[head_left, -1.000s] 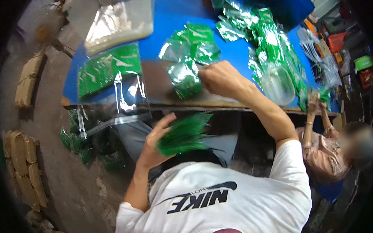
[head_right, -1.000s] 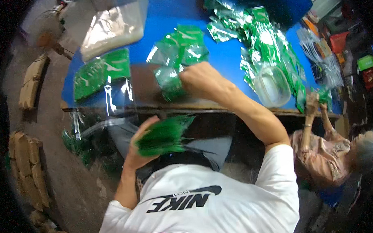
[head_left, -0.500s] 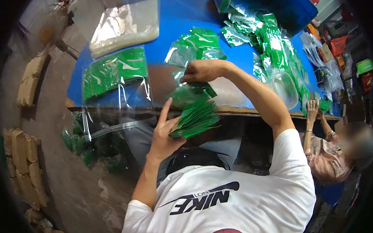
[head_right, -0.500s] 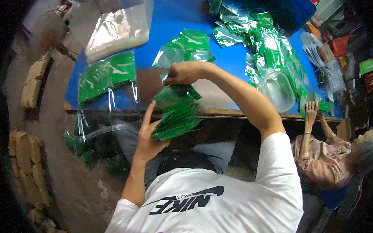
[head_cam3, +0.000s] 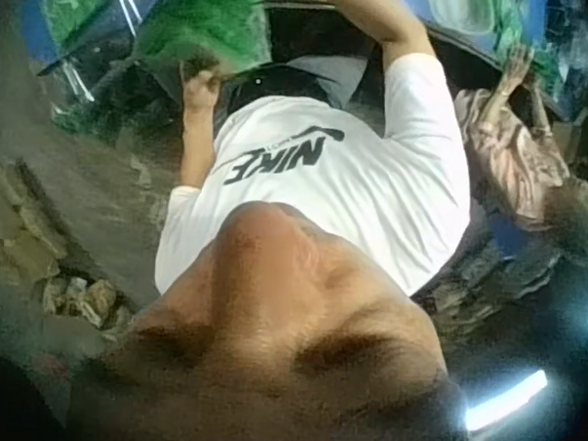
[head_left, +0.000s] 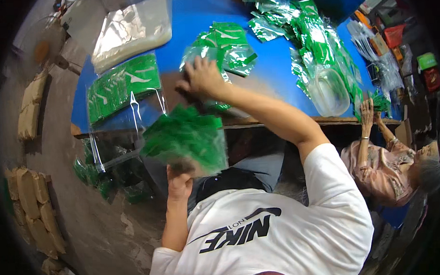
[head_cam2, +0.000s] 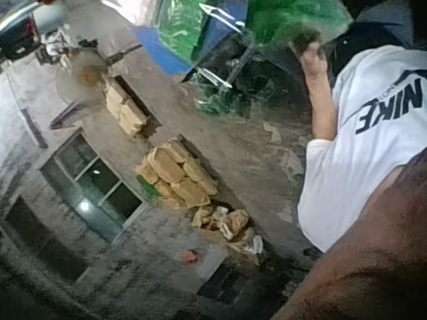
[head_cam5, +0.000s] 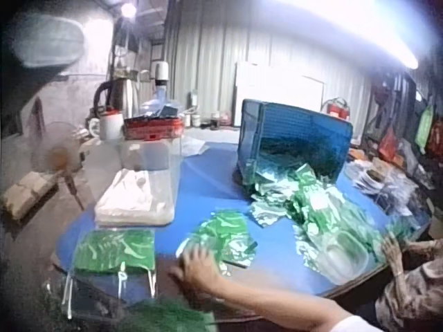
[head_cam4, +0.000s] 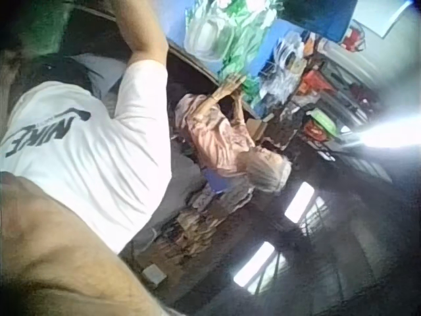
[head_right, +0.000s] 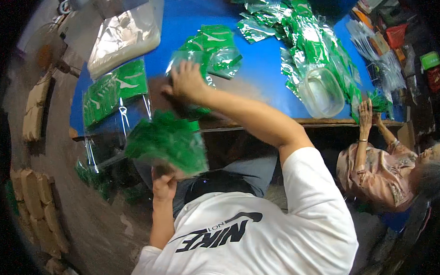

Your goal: Grouping green plastic bags and packing them into a larger clear bag.

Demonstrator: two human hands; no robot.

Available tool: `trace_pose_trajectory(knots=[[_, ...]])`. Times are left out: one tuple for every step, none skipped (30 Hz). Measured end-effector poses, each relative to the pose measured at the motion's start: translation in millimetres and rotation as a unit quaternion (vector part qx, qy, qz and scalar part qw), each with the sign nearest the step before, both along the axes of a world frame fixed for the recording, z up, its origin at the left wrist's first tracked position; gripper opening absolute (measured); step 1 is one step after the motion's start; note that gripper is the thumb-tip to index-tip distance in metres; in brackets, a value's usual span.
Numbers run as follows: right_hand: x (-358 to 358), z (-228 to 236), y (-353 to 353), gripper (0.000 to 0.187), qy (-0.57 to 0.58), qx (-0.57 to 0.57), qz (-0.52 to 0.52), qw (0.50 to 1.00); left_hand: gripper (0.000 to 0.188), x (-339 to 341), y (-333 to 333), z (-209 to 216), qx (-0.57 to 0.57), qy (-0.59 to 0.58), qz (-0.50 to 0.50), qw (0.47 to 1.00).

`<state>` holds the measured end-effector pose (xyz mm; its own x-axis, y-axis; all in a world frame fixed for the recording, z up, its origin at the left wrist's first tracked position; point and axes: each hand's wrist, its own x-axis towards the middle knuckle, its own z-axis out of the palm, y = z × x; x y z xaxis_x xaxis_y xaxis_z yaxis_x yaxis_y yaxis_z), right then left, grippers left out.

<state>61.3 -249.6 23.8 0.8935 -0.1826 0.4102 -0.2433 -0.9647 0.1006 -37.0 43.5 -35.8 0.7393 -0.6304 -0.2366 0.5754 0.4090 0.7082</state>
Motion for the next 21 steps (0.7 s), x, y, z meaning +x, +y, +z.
trace_pose_trajectory(knots=[[-5.2,-8.4,17.7,0.07,-0.025,0.025,0.061,0.997,0.065,-1.8,10.7,-7.5,0.004,0.0,0.001,1.0],[-12.7,-7.9,31.7,0.064,-0.046,0.047,0.126,0.99,0.069,-6.8,21.4,-11.2,-0.054,0.049,0.018,0.997],[-21.6,-6.1,40.6,0.057,-0.053,0.099,0.183,0.977,0.073,-8.6,29.5,-15.3,-0.113,0.098,0.034,0.988],[-33.5,-2.8,46.4,0.051,-0.057,0.15,0.24,0.957,0.073,-8.6,34.8,-20.0,-0.111,0.1,0.04,0.988],[-47.9,-0.7,50.5,0.051,-0.055,0.154,0.247,0.955,0.073,-6.4,39.2,-23.3,-0.152,0.146,0.031,0.977],[-63.0,1.4,53.0,0.045,-0.026,0.246,0.265,0.932,0.073,-4.6,43.6,-25.6,-0.194,0.191,0.023,0.962],[-71.9,5.9,53.0,0.039,0.003,0.333,0.276,0.902,0.073,-1.5,41.8,-24.2,-0.193,0.191,0.026,0.962],[-70.7,15.5,56.3,0.039,0.004,0.337,0.277,0.9,0.072,2.8,40.6,-22.7,-0.188,0.198,0.027,0.962],[-65.1,28.0,58.6,0.037,-0.007,0.35,0.225,0.909,0.071,5.3,40.2,-20.5,-0.183,0.203,0.029,0.961],[-57.8,34.5,58.7,0.034,-0.021,0.364,0.167,0.916,0.071,7.4,39.7,-16.0,-0.178,0.203,0.027,0.963],[-34.6,23.8,51.6,0.035,-0.19,0.264,0.187,0.927,0.07,10.0,35.4,-9.8,-0.158,0.203,0.022,0.966],[-17.2,9.7,45.7,0.035,-0.195,0.264,0.178,0.928,0.069,11.9,30.5,-6.5,-0.141,0.201,0.016,0.969],[-4.4,-5.1,39.0,0.038,-0.177,0.178,0.127,0.96,0.069,11.1,26.5,-6.6,-0.136,0.2,0.003,0.97],[4.7,-4.0,39.8,0.04,-0.158,0.093,0.084,0.979,0.068,11.1,27.0,-8.6,-0.164,0.195,0.012,0.967],[1.9,-6.1,41.3,0.044,-0.114,0.138,0.15,0.972,0.067,13.2,27.7,-9.6,-0.192,0.19,0.02,0.963],[-3.9,-2.2,47.7,0.041,-0.036,0.247,0.207,0.946,0.067,17.0,31.4,-10.4,-0.191,0.184,0.02,0.964],[-16.6,-2.9,55.6,0.041,-0.056,0.312,0.255,0.914,0.065,15.9,33.9,-10.7,-0.19,0.166,0.032,0.967],[-29.8,-3.8,61.7,0.042,-0.075,0.374,0.299,0.874,0.063,15.8,35.0,-11.4,-0.19,0.148,0.043,0.97],[-47.5,0.7,64.8,0.042,-0.072,0.377,0.302,0.873,0.063,14.1,34.6,-9.6,-0.189,0.15,0.047,0.969],[-66.2,10.2,64.9,0.043,-0.016,0.495,0.282,0.822,0.061,16.0,30.6,-5.2,-0.136,0.136,0.065,0.979],[-76.5,14.4,65.4,0.045,0.04,0.603,0.256,0.754,0.06,17.3,26.4,-0.9,-0.081,0.123,0.083,0.986]])
